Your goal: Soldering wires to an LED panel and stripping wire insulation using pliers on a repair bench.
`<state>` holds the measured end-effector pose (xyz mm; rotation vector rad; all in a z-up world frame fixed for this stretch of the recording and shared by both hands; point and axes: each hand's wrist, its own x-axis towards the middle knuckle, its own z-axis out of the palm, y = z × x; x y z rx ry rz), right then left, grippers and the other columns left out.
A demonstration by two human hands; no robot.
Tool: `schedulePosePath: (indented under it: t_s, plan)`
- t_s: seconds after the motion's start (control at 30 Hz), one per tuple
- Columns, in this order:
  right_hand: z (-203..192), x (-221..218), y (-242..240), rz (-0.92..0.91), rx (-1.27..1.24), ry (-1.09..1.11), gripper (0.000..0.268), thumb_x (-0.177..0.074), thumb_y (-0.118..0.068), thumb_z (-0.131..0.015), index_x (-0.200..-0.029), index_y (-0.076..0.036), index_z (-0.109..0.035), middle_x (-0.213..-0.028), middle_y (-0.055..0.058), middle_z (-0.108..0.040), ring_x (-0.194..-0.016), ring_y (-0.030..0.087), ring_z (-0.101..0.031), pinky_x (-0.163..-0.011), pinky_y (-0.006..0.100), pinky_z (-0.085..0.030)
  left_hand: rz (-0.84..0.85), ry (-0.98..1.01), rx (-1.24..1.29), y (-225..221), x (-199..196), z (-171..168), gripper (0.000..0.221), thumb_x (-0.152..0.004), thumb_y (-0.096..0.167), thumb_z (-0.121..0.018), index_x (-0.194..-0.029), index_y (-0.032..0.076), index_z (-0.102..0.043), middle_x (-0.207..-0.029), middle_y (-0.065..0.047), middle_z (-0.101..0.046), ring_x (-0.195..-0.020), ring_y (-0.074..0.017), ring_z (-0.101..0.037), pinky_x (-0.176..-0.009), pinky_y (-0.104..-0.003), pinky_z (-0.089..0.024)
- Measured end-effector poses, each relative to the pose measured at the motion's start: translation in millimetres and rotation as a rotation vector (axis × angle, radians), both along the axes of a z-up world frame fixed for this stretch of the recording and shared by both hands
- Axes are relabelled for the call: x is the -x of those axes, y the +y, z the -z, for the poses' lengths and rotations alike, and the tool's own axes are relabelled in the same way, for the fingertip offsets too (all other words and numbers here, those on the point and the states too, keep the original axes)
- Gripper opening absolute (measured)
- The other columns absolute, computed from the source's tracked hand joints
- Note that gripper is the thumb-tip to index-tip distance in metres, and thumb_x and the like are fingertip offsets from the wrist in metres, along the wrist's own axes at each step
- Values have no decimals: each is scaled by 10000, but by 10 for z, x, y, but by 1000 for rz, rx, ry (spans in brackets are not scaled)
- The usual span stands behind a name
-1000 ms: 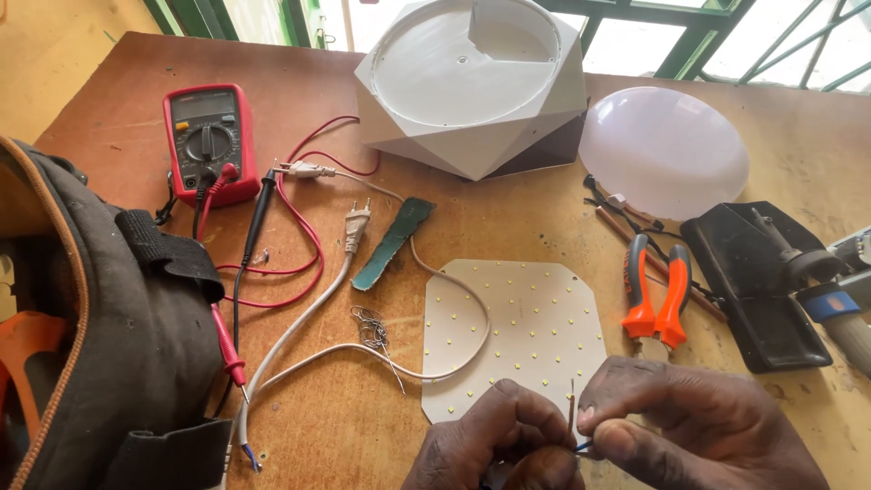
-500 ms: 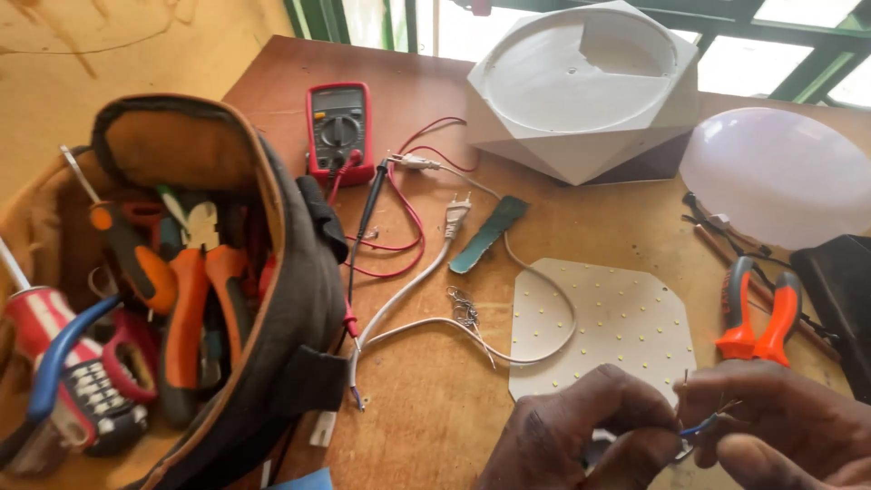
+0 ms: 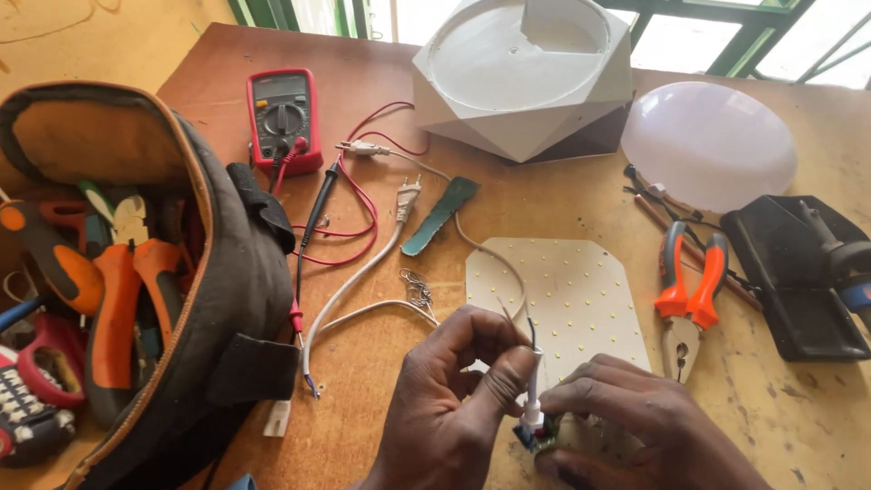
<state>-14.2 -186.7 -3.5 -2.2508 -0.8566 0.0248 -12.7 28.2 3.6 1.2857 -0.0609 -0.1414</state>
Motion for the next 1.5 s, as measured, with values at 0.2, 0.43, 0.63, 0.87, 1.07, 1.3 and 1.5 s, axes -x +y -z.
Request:
schedulePosePath:
  t_s: [0.2, 0.43, 0.63, 0.87, 1.07, 1.3, 1.5]
  plan:
    - [41, 22, -4, -9, -62, 64, 248, -847, -341, -834, -1063, -230, -784, -830, -45, -782, -721, 103, -737, -683, 229, -572, -35, 56, 45, -34, -34, 46, 145, -929, 169, -667, -966, 28, -671, -756, -82, -660, -664, -145, -630, -574, -292, -614]
    - [93, 45, -181, 258, -96, 260, 227, -788, -370, -862, -914, -186, -906, -750, -90, -853, -645, 54, -693, -603, 217, -529, 23, 235, 22, -45, -7, 81, 452, -837, 271, -710, -1233, 64, -644, -838, -94, -755, -725, -177, -764, -603, -296, -587]
    - [65, 15, -277, 409, -116, 551, 318, -852, -382, -761, -928, -167, -983, -740, -46, -919, -692, 71, -792, -650, 239, -597, 30, -236, -295, -33, -3, 130, 237, -759, 174, -754, -993, 201, -730, -943, 32, -766, -821, -62, -778, -640, -219, -689]
    - [69, -11, -374, 296, -142, 449, 358, -827, -417, -792, -1049, -173, -929, -911, -71, -935, -830, 49, -804, -750, 234, -585, 35, -353, -343, -89, -66, 250, 54, -811, 181, -778, -844, 178, -735, -864, 20, -734, -783, -76, -701, -581, -203, -592]
    - [304, 17, -556, 314, 97, 161, 545, -714, -481, -878, -1217, -306, -760, -905, -149, -877, -667, 22, -804, -662, 212, -632, 106, -251, -402, -90, -50, 359, 97, -835, 273, -802, -823, 195, -746, -751, 62, -733, -542, -60, -620, -514, -208, -524]
    - [50, -14, -364, 137, 105, 90, 484, -921, -472, -631, -1343, -244, -692, -891, -70, -800, -734, 90, -786, -696, 225, -604, 91, -182, -335, -108, -16, 234, 114, -822, 237, -810, -911, 192, -756, -767, 77, -796, -682, -10, -741, -592, -180, -584]
    - [93, 20, -411, 176, 92, 121, 506, -904, -498, -636, -1363, -308, -732, -827, -72, -758, -603, 68, -770, -609, 193, -598, 203, 52, -269, -114, 0, 309, 102, -793, 211, -891, -834, 139, -831, -668, 35, -783, -498, -13, -613, -460, -180, -481]
